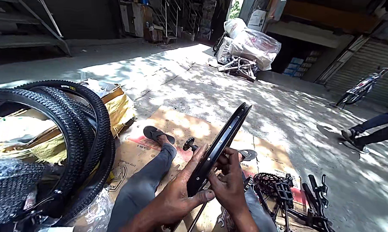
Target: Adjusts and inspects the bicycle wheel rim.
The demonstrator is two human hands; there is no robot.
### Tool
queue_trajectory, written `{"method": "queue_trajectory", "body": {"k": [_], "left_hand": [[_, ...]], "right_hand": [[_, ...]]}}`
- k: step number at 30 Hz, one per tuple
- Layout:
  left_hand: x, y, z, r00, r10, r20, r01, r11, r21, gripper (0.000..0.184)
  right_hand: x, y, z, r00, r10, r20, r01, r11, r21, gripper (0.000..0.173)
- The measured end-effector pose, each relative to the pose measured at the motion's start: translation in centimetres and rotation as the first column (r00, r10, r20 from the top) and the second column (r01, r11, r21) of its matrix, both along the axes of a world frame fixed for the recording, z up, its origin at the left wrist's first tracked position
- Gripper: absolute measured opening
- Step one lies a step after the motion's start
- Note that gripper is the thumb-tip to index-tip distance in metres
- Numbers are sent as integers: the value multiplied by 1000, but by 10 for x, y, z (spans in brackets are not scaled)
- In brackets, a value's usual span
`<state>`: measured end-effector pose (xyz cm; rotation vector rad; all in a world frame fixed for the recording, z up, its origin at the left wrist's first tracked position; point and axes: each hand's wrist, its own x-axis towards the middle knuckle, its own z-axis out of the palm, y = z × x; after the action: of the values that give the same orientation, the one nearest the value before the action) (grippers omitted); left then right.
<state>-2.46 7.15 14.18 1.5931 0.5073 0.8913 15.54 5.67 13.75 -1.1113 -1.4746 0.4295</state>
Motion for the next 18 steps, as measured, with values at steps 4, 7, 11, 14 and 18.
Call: {"method": "queue_trajectory", "body": {"k": [4, 7, 11, 14, 18], "left_hand": [[3, 1, 5, 1000, -10, -22, 9, 1000, -26, 94], [5, 3, 10, 998, 7, -70, -9, 1000, -29, 89], [8, 15, 29, 986, 21, -167, -9, 998, 70, 89], [19, 32, 51, 987, 10, -163, 8, 994, 106, 87], [56, 71, 89, 977, -214, -19, 213, 975, -63, 72]], "right_hand": [[-1, 4, -10, 997, -78, -9, 78, 993, 93, 31], [0, 2, -6, 996, -66, -63, 68, 998, 18, 18], [12, 2, 4, 989, 58, -133, -67, 996, -62, 18], [24, 4, -1, 979, -78, -189, 83, 996, 14, 13], [28, -14, -44, 920, -282, -273, 275, 959, -65, 14]]}}
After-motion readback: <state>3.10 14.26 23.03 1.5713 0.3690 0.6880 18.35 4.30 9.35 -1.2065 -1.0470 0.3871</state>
